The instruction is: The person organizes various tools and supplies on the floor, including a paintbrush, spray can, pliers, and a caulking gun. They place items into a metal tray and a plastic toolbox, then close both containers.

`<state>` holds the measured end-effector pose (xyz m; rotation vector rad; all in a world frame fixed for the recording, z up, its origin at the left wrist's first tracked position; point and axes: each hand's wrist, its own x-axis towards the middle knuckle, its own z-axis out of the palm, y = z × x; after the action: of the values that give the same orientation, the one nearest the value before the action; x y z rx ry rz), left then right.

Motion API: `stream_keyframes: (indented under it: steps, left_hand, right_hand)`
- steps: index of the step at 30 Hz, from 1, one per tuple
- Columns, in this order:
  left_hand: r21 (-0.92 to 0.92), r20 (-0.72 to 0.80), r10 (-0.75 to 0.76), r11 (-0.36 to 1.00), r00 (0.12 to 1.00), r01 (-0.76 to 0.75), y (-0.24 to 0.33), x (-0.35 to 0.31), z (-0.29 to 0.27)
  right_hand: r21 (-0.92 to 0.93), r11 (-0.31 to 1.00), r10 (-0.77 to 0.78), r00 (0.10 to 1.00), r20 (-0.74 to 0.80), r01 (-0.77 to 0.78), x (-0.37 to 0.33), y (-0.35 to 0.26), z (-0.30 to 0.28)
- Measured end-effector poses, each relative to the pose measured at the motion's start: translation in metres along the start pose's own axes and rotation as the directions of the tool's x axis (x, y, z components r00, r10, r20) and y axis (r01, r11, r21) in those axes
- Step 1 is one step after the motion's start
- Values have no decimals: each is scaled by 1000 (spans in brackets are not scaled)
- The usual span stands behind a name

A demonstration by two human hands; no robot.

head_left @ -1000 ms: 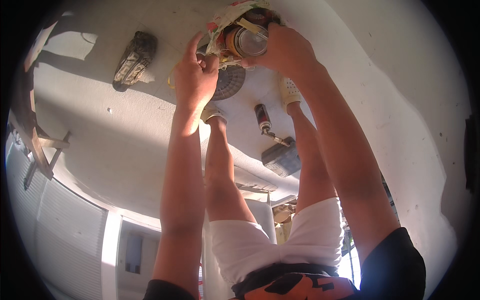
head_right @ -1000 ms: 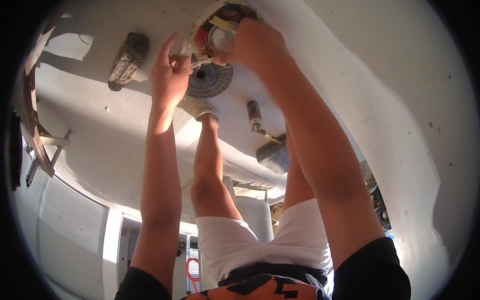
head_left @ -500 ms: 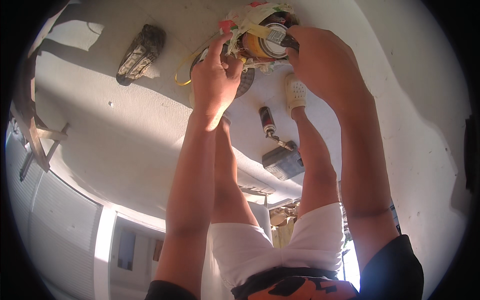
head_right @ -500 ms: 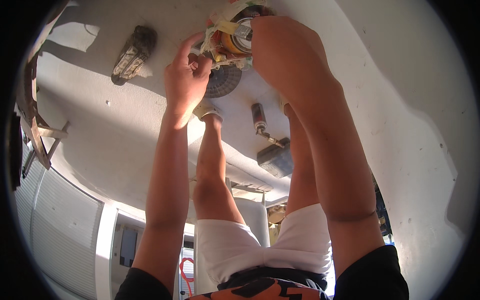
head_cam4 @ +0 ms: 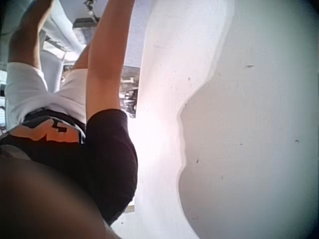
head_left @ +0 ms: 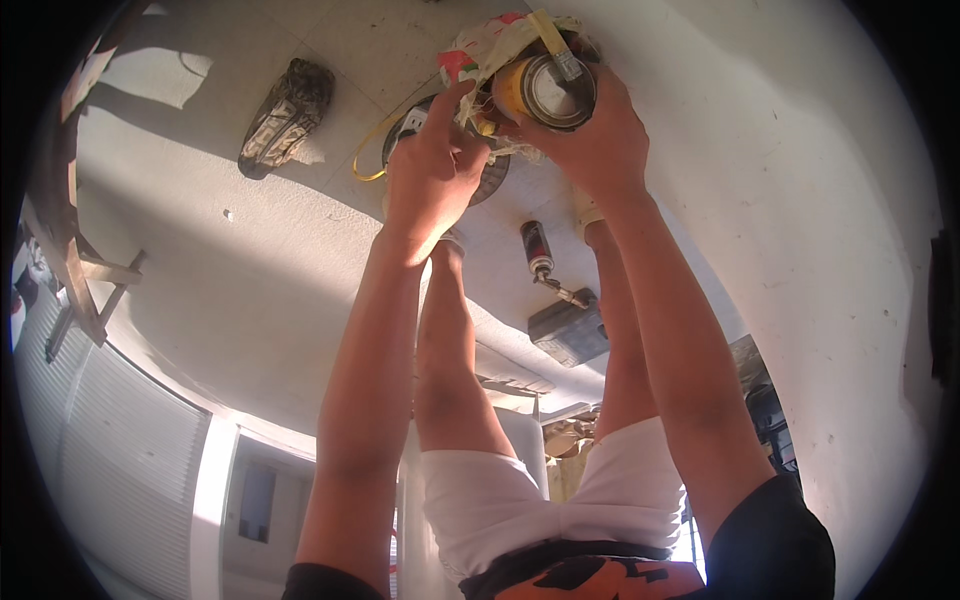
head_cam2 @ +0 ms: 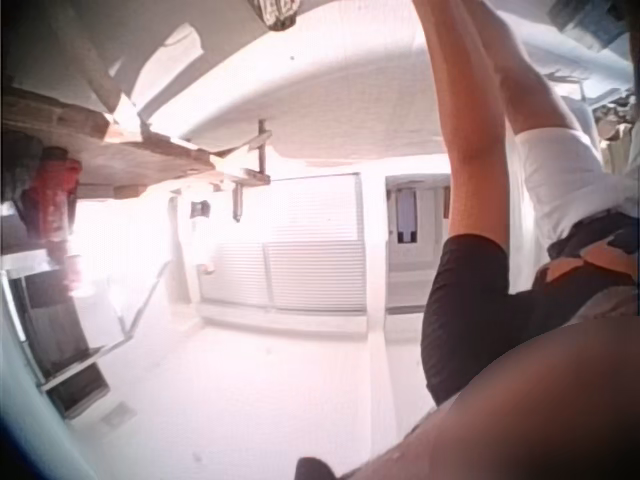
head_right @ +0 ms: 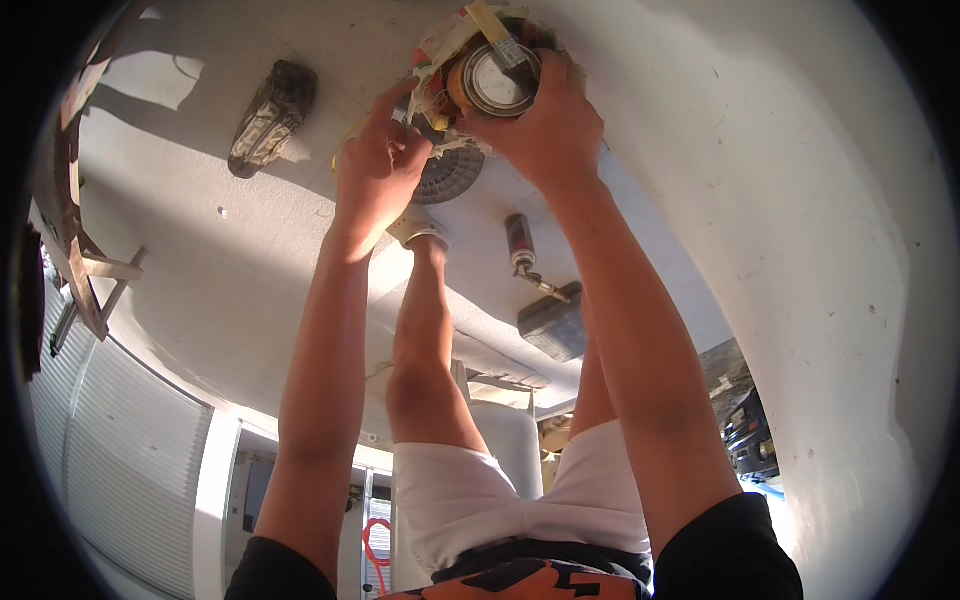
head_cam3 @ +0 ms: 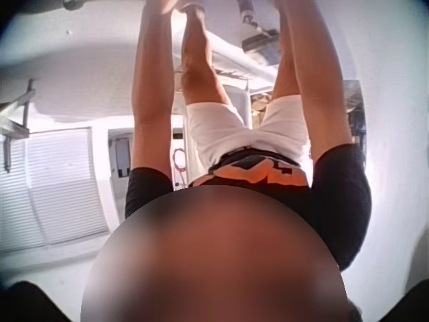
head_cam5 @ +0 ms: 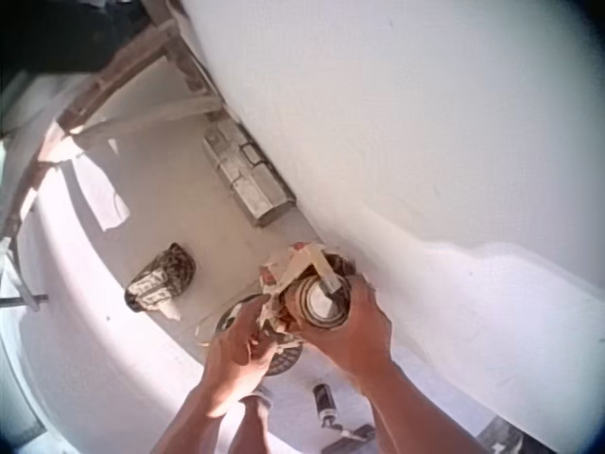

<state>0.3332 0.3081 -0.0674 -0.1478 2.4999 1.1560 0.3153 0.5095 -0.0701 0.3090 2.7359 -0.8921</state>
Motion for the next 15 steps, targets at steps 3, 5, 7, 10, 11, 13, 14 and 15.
stream_keyframes:
  steps: [3,5,7,10,11,13,14,15]
  left_hand:
    - [94,23,25,995,999,-27,5,4,-4]
    - [139,31,51,989,998,-55,10,5,-6]
    - [171,33,70,982,997,-75,16,4,-8]
    - [196,58,-1,981,998,-10,25,6,-11]
    - [192,36,53,980,998,-59,28,8,-10]
    - [174,-57,223,962,973,-210,32,13,2]
    - [170,31,277,945,960,-278,33,18,14]
    - [153,75,370,913,926,-377,33,26,30]
  right_hand:
    - [27,999,-37,986,-164,42,-31,6,-31]
    - [42,998,42,984,-174,-36,-61,14,-57]
    - [46,992,126,982,-138,-121,-89,23,-80]
    - [123,971,217,972,-94,-205,-119,37,-100]
    - [141,964,237,968,-78,-225,-125,41,-104]
    - [178,947,280,959,-47,-268,-134,48,-106]
    - [187,944,283,958,-36,-272,-137,51,-106]
    - [197,940,290,957,-22,-280,-140,53,-105]
